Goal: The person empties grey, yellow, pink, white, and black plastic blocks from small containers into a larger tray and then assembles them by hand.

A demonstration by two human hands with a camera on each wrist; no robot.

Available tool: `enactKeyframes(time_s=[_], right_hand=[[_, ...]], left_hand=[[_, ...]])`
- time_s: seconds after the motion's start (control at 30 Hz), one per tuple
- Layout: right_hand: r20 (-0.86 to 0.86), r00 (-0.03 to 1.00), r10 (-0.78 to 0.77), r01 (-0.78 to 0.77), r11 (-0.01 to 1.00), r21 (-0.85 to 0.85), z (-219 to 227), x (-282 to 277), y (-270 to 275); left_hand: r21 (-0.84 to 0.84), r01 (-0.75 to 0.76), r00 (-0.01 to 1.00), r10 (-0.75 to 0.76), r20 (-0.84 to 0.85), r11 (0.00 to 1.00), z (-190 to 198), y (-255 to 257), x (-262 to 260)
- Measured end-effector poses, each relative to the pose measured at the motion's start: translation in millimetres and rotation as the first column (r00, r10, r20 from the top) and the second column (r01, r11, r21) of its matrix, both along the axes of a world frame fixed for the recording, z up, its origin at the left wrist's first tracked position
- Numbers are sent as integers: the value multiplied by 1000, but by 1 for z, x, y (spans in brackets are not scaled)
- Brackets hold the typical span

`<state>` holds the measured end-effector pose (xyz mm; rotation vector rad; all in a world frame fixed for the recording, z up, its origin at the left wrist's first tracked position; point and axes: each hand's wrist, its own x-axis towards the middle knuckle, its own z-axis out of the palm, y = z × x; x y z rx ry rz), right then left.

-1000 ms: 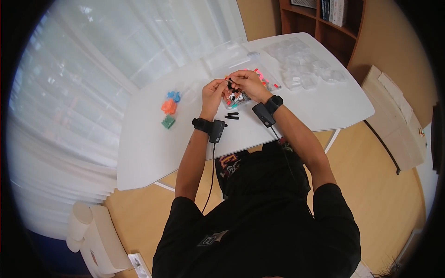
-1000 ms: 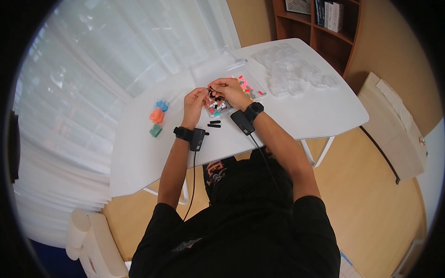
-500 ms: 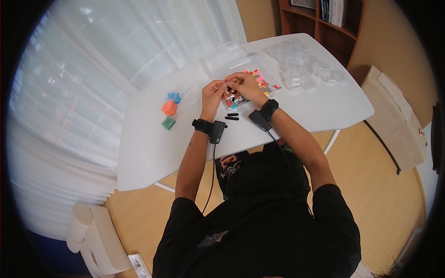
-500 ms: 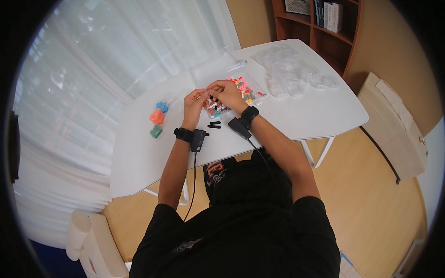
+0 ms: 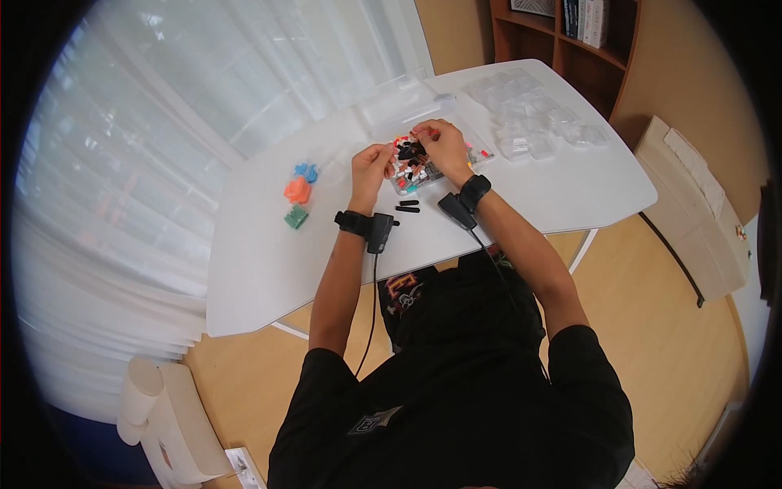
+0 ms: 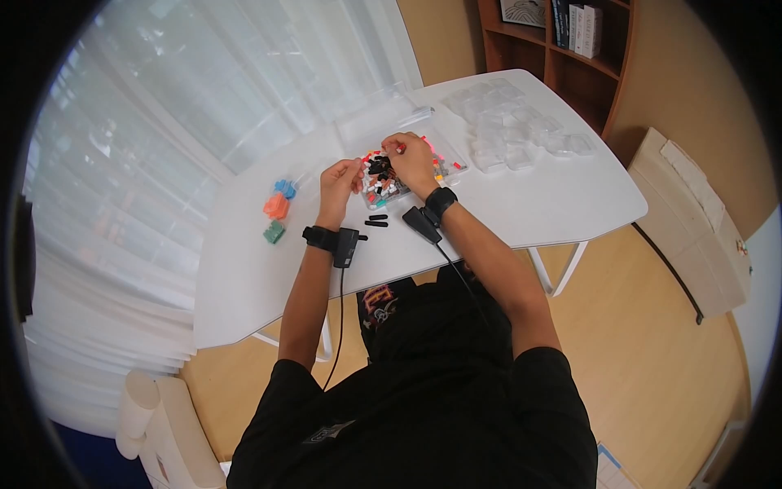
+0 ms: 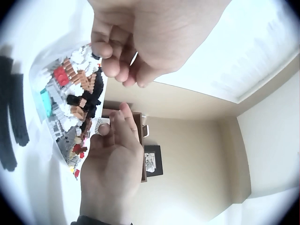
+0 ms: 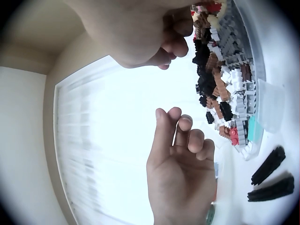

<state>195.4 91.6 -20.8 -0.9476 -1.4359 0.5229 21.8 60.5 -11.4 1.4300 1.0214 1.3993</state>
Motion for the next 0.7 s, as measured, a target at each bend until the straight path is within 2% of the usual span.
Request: enactKeyframes(time_s=[0.07, 0.1, 0.17, 0.2, 0.3, 0.33, 0.4, 0.47, 0.53, 0.67, 0.7], right_hand=[[1, 999, 36, -36, 999, -12, 1, 1, 0], [-11, 998, 55, -55, 998, -13, 0, 0, 0], [-38, 998, 55, -55, 998, -15, -2, 1, 2], [-27, 998, 61, -61, 998, -18, -1, 0, 1], [-11, 998, 61, -61, 998, -14, -1, 1, 1], [1, 998, 68, -68, 998, -1, -2, -1, 1], [20, 997, 77, -77, 997, 12, -3, -1, 2], [44, 995, 89, -90, 995, 29, -1, -2, -1], [26, 972, 234, -233, 972, -43, 6, -2, -7], [-35, 955, 293, -294, 955, -44, 4, -8, -9], [-80, 942, 326, -333, 936, -111, 8, -5, -13]], left_hand=[[-43, 96, 975, -103, -196, 994, 8, -1, -7], [-49, 103, 973, -111, -200, 993, 11, -4, -10], [-90, 213, 897, -231, -378, 973, 20, -9, -15], [-95, 226, 889, -245, -388, 969, 26, -14, -15], [-177, 281, 620, -319, -717, 943, 45, -35, -18], [-185, 281, 613, -324, -721, 942, 48, -42, -22], [-164, 307, 449, -295, -843, 937, 52, -58, -29], [-214, 288, 431, -325, -842, 934, 50, -70, -32], [-179, 331, 417, -313, -853, 927, 36, -73, -36], [-130, 298, 491, -268, -829, 946, 27, -72, -33], [-132, 304, 488, -274, -829, 943, 29, -72, -28]])
